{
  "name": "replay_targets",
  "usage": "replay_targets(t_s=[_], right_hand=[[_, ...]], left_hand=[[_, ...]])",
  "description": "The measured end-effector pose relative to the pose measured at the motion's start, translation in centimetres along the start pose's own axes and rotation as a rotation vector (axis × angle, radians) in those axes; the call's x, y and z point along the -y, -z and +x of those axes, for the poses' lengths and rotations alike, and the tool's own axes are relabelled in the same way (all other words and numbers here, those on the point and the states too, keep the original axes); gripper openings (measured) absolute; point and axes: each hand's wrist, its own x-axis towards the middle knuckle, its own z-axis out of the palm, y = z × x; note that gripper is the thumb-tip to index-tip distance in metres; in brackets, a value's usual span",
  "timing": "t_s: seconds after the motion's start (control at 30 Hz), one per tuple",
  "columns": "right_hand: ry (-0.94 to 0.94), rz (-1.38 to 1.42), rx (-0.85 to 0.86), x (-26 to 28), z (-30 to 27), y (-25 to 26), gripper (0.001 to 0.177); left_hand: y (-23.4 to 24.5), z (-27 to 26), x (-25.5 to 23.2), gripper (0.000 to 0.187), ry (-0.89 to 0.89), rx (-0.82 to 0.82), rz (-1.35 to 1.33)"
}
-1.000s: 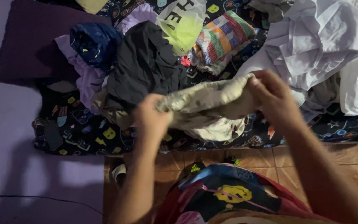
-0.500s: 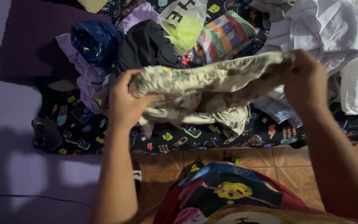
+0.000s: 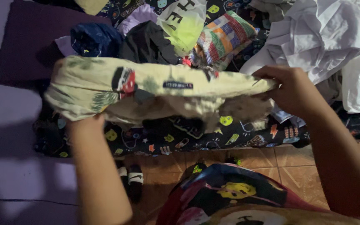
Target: The person picks up children's clothing from a bed, places each item on a hanger, and hangs them in a wardrobe. The person handles a pink dress, a striped dress with a bow, and a patterned garment, placing each on a hanger and hanging it in the wardrobe.
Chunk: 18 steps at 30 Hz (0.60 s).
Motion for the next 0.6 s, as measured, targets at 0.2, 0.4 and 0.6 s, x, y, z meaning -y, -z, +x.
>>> replay_targets(t_s=[0.2, 0.4, 0.6], right_hand=[[-0.021, 1.404, 0.641, -5.9, -1.8, 0.7, 0.037], [0.898, 0.559, 0.352, -7.7, -0.4, 2.9, 0.020], [-0.589, 0.897, 0.098, -3.0, -1.6, 3.0, 0.035]], left_hand=[[6.7, 0.0, -1.8, 0.026, -0.008, 1.012, -0.248], [2.4, -0.7, 1.5, 0.029, 0.227, 1.174, -0.895], [-5.2, -1.3, 5.9, 0.035, 0.322, 0.670, -0.888]])
